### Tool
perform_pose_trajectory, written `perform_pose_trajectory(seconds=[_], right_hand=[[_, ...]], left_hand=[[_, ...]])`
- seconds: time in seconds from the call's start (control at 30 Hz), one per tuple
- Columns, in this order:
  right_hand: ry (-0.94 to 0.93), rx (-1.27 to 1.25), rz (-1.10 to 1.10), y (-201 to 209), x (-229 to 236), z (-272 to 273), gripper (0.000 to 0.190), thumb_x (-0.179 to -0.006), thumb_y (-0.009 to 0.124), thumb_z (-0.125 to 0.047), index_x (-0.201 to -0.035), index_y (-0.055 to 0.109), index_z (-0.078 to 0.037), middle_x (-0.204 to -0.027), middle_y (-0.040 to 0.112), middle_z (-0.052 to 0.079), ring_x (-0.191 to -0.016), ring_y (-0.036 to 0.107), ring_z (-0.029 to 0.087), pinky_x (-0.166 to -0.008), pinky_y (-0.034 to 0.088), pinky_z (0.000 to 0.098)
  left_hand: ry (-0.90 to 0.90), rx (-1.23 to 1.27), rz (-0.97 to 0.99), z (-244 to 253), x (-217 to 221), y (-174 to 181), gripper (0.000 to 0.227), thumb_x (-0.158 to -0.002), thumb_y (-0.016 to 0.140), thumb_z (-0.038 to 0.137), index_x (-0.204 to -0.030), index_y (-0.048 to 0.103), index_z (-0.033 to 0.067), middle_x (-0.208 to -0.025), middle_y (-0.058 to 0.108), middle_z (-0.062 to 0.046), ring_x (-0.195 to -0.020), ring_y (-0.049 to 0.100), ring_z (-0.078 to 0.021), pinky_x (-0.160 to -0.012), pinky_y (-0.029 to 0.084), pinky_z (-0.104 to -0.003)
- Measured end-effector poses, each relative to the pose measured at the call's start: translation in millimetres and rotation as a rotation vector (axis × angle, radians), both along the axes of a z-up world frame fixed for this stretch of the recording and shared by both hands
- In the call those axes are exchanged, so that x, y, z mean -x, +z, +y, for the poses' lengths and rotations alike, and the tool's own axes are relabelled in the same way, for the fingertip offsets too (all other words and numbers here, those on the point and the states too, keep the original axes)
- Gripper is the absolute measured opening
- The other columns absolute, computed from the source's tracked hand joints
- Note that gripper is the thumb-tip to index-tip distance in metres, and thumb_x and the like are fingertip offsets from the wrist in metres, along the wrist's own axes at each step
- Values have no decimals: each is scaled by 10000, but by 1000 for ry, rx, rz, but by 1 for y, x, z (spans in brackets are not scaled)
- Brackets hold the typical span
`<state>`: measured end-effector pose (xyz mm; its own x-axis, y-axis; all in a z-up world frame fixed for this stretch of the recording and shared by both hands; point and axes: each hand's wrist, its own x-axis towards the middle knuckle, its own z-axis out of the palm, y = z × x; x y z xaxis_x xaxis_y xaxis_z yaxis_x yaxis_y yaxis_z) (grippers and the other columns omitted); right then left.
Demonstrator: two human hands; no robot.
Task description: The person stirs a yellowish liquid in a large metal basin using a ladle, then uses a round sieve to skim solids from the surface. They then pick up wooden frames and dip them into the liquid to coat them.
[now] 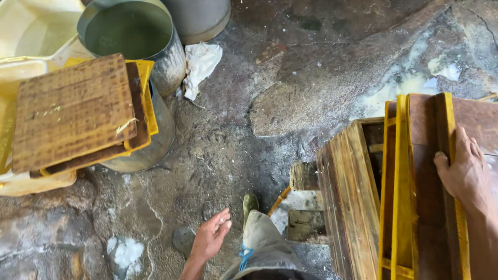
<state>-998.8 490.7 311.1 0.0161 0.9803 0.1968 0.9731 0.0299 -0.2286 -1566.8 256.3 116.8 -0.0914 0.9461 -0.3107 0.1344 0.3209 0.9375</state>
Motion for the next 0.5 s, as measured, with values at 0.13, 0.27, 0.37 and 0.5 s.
perform_pose_trajectory(seconds=[0.13,0.27,0.37,0.5], right_hand=[[11,-92,-25,2,5,-4,745,-947,659,-331,-1601,443,-49,-1557,528,231,-1443,463,418,-1149,402,489],[-126,3,-33,1,9,1,729,-936,660,-380,-1579,481,-87,-1531,542,214,-1415,500,379,-1109,431,495],[-161,19,-85,1,11,-7,681,-976,645,-393,-1570,508,-89,-1555,535,210,-1416,501,384,-1113,431,497],[-193,19,-55,-1,16,-4,596,-1030,583,-361,-1544,505,-68,-1590,529,203,-1419,500,421,-1118,421,521]], left_hand=[[-127,-3,223,92,19,21,501,-952,660,258,-1429,566,137,-1310,715,-99,-1211,688,-203,-946,577,-359],[-136,-115,201,184,20,45,488,-964,648,268,-1426,573,131,-1306,716,-110,-1204,687,-220,-921,590,-369],[-173,-237,197,221,13,52,479,-976,660,264,-1427,585,119,-1296,725,-129,-1186,696,-215,-919,588,-379],[-288,-255,42,263,-4,52,481,-984,645,262,-1432,560,110,-1321,702,-132,-1184,690,-216,-879,592,-379]])
